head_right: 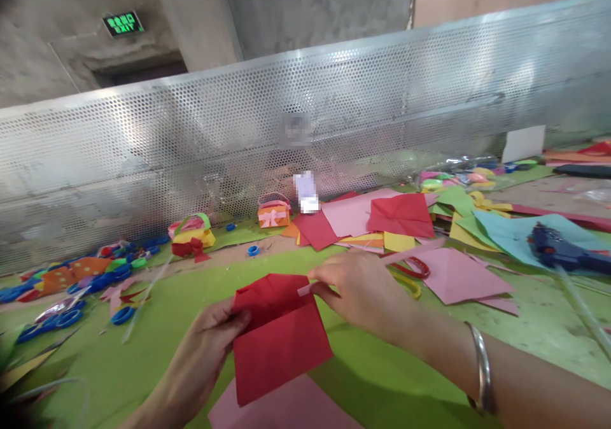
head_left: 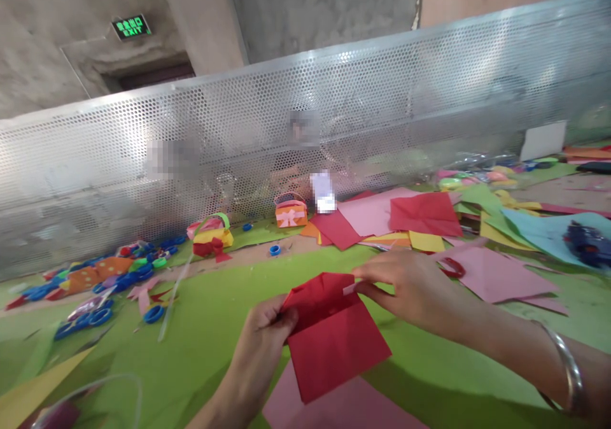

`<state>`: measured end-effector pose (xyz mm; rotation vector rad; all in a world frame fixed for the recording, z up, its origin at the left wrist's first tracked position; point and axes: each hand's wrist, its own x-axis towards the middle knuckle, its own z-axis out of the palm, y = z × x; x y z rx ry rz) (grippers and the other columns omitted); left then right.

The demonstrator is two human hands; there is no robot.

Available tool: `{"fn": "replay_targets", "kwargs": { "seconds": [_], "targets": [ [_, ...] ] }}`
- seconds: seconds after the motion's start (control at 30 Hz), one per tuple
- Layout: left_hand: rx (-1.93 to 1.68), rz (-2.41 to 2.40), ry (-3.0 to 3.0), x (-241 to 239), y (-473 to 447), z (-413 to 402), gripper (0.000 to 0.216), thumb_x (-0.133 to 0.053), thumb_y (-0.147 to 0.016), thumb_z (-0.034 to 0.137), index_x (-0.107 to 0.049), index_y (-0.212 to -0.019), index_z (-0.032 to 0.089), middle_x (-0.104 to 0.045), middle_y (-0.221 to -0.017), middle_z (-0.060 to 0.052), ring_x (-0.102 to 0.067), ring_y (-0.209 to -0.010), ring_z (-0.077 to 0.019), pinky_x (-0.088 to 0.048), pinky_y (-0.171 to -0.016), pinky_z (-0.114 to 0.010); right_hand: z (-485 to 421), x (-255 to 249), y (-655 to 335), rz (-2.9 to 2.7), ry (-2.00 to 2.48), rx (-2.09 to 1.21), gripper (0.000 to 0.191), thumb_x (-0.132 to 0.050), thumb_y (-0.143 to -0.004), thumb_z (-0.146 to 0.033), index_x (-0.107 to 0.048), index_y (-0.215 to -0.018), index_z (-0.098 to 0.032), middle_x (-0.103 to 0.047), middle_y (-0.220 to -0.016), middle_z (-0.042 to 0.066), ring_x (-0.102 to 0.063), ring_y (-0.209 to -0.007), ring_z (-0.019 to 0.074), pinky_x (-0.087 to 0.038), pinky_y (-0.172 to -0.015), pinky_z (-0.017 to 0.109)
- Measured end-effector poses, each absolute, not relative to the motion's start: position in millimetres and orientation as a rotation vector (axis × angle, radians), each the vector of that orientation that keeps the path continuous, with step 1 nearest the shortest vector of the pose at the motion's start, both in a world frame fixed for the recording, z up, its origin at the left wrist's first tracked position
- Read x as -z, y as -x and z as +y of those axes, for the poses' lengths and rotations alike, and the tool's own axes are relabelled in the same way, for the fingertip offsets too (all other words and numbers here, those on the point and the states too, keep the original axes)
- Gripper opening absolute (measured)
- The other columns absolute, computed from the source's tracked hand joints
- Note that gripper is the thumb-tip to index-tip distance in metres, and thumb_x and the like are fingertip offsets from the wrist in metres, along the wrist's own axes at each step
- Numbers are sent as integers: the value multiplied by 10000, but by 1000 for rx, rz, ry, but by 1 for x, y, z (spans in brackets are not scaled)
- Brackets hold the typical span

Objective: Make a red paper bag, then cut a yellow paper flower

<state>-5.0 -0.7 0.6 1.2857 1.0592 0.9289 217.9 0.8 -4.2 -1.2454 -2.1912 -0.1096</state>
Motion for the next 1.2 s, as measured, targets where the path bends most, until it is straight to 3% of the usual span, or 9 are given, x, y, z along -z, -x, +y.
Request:
{"fn": "replay_targets", "kwargs": {
  "seconds": [0.13,0.33,0.6,0.8,1.03,1.2],
  "targets": [
    [-879,1100,-1417,4,8,2,216,-578,-728,308,-728,-806,174,-674,-692,-20,-603,-722,-216,-446,-721,-300,1,8,-216,-2095,1290,-212,324,-597,-745,-97,-668,-1036,-222,-738,-908,22,-675,-786,188,-483,-657,266],
    [-848,1131,-1502,6,9,2,208,-576,-742,319,-719,-767,171,-642,-646,-20,-574,-658,-194,-440,-679,-286,1,1,-214,-2124,1347,-460,105,-614,-774,-200,-711,-802,-227,-707,-733,-12,-621,-663,150,-420,-580,235],
    [-827,1158,-1639,6,7,2,180,-552,-727,269,-691,-682,164,-649,-654,-44,-583,-670,-203,-425,-607,-253,-2,3,-210,-2106,1379,-464,161,-575,-758,-195,-649,-617,-174,-604,-573,-5,-528,-547,125,-312,-487,226],
    [-814,1188,-1672,1,3,0,234,-507,-642,102,-723,-696,174,-685,-700,-36,-593,-695,-178,-414,-636,-224,-5,3,-210,-2123,1396,-521,179,-548,-746,-175,-653,-602,-172,-573,-532,-12,-485,-502,112,-290,-463,222],
    [-741,1173,-1579,12,6,2,197,-558,-721,287,-668,-639,146,-623,-611,-23,-564,-640,-187,-407,-600,-252,-1,0,-212,-2189,1403,-604,120,-611,-719,-199,-726,-682,-199,-614,-553,-21,-512,-531,124,-313,-479,215],
    [-698,1149,-1498,9,5,-1,182,-593,-704,305,-674,-694,143,-635,-657,-23,-577,-702,-195,-417,-644,-258,-3,4,-209,-2179,1408,-480,198,-582,-752,-197,-670,-577,-166,-573,-535,3,-490,-560,136,-294,-520,242]
  ]
}}
